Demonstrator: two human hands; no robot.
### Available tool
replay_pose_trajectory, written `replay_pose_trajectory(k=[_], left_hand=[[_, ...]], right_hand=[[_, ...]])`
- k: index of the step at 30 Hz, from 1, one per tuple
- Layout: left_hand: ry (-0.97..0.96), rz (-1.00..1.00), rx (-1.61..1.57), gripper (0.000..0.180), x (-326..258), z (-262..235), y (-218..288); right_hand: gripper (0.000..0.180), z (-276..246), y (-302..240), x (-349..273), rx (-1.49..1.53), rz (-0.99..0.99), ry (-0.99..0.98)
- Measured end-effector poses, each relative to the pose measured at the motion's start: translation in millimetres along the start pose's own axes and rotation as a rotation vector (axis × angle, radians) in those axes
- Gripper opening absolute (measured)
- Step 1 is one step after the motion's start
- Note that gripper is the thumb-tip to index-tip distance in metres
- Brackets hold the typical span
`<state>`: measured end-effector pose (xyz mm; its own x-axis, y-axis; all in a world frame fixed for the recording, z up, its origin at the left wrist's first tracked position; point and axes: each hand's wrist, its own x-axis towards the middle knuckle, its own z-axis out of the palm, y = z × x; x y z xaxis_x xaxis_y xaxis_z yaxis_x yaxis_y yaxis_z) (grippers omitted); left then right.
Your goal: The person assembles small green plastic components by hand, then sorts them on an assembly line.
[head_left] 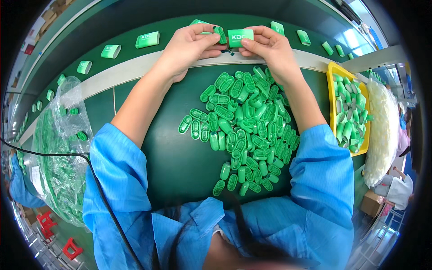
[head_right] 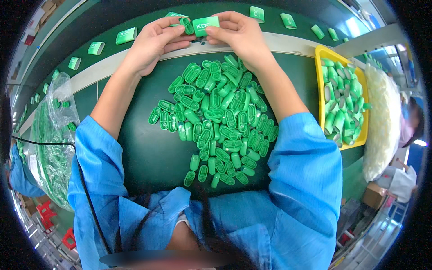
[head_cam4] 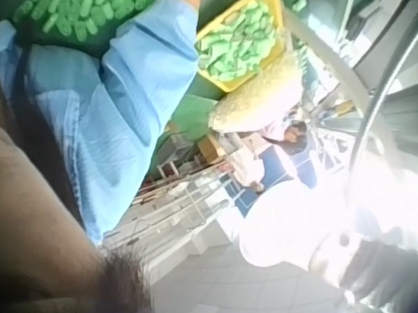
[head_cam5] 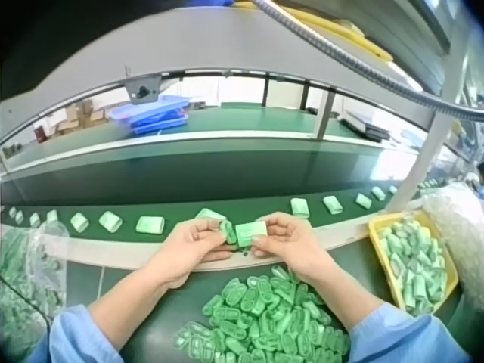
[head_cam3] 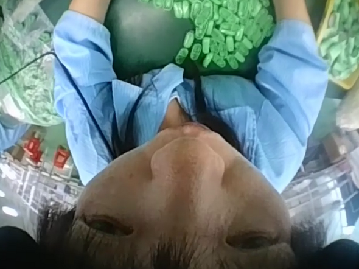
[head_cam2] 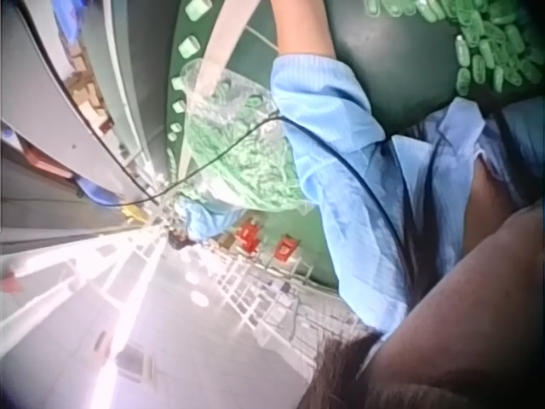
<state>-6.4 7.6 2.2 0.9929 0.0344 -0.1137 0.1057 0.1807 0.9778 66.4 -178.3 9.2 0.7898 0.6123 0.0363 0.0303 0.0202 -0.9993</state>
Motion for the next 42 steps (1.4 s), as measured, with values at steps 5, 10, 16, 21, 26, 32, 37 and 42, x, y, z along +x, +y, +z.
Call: replay_pose_trajectory(k=[5, 10, 16, 21, 26, 32, 37, 42], left_hand=[[0.01, 0.103, 0.096, 0.033, -3, 7, -2], [0.127, 0.241, 0.245, 0.033, -1, 7, -12], [0.15, 0.38, 0.553, 0.032, -5, 3, -5], [0.166, 0.409, 0.866, 0.033, -15, 15, -1], [0.116, 0.365, 0.67, 0.031, -9, 8, -6], [0.072, 0.415, 0.695, 0.031, -13, 13, -1], [0.261, 0.513, 0.916, 0.025, -24, 26, 0], [0.212, 0.529, 0.926, 0.023, -23, 23, 2]], right_hand=[[0.03, 4, 6, 0, 0.077, 0.024, 0.006], [0.03, 4, 7, 0, 0.103, -0.007, -0.019], [0.029, 1, 8, 2, -0.013, -0.089, -0.037], [0.029, 2, 4, -1, -0.031, -0.069, -0.034], [0.029, 1, 2, 2, -0.015, -0.044, -0.042], [0.027, 1, -1, -2, -0.05, -0.067, -0.039], [0.026, 11, -2, -7, -0.129, -0.156, 0.004], [0.024, 9, -5, -7, -0.168, -0.168, -0.008]])
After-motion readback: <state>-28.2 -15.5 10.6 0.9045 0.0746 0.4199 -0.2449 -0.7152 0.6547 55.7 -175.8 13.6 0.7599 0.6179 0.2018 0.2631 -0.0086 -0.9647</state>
